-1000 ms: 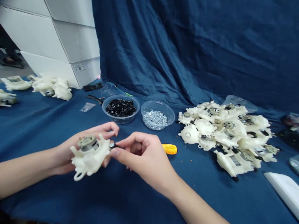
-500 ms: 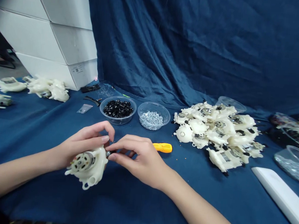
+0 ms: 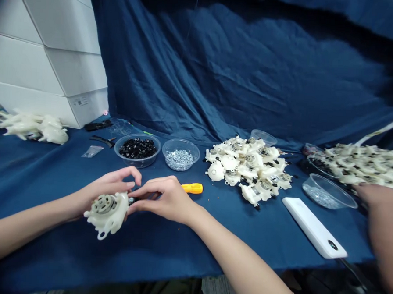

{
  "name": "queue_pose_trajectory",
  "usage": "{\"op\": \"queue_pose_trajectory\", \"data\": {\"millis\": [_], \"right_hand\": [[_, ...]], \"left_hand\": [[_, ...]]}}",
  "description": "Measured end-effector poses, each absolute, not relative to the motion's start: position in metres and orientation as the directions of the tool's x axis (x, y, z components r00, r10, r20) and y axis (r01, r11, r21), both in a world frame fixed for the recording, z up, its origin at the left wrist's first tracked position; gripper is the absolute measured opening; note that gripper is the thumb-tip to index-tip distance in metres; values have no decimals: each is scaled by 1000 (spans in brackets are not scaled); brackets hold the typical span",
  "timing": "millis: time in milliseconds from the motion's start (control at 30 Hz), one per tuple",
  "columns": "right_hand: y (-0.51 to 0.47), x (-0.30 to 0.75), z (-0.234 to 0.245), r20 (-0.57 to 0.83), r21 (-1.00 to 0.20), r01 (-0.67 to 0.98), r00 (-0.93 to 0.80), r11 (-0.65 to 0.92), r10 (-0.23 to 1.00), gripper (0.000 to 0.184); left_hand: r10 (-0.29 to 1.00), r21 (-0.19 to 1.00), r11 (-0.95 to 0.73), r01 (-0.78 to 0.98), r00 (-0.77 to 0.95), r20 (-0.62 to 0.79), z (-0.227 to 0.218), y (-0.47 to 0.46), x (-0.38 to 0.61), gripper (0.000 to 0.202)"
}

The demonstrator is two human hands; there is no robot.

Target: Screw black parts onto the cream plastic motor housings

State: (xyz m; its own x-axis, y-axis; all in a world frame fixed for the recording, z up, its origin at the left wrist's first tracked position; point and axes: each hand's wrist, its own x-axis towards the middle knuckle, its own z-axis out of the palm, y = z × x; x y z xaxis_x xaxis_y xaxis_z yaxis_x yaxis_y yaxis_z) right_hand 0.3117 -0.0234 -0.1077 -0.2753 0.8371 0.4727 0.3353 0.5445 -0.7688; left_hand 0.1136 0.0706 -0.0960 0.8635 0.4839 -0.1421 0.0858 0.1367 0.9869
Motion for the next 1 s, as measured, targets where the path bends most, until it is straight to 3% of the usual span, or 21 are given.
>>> {"op": "queue_pose_trajectory", "data": {"millis": [133, 233, 333, 400, 433, 500, 600, 633, 700, 800, 1000], "right_hand": [[-31, 316, -94, 437, -710, 439, -340, 551, 833, 15], [-60, 327, -75, 393, -655, 585, -277, 479, 877, 13], [-110, 359, -67, 319, -666, 692, -74, 279, 945, 13], [-151, 394, -74, 238, -729, 682, 174, 57, 956, 16], [-172, 413, -81, 199, -772, 632, 348, -73, 916, 20], [-210, 452, -98, 150, -841, 461, 703, -285, 695, 33], [-251, 492, -124, 147, -829, 281, 943, -483, 297, 47], [-258, 498, -130, 159, -785, 243, 968, -569, 194, 49], [-264, 504, -138, 226, -647, 242, 967, -723, 121, 50], [-257, 502, -144, 301, -426, 324, 931, -845, 205, 56], [-231, 485, -129, 223, -143, 405, 902, -903, 369, 77]], "left_hand": [[499, 987, -2, 163, 855, -140, -103, 74, 116, 36], [494, 970, 44, 240, 839, -230, -104, 73, 118, 36], [466, 958, 82, 275, 839, -280, -104, 71, 121, 37], [458, 958, 76, 277, 843, -280, -104, 70, 124, 36], [451, 957, 74, 280, 847, -282, -105, 69, 125, 35], [434, 957, 65, 283, 856, -282, -106, 69, 127, 34], [415, 960, 45, 275, 870, -268, -109, 69, 128, 35], [412, 961, 39, 275, 871, -266, -110, 69, 128, 36], [413, 959, 30, 282, 870, -268, -110, 69, 128, 37], [431, 958, 6, 287, 863, -262, -111, 69, 128, 37], [459, 944, -114, 310, 859, -227, -105, 68, 125, 32]]}}
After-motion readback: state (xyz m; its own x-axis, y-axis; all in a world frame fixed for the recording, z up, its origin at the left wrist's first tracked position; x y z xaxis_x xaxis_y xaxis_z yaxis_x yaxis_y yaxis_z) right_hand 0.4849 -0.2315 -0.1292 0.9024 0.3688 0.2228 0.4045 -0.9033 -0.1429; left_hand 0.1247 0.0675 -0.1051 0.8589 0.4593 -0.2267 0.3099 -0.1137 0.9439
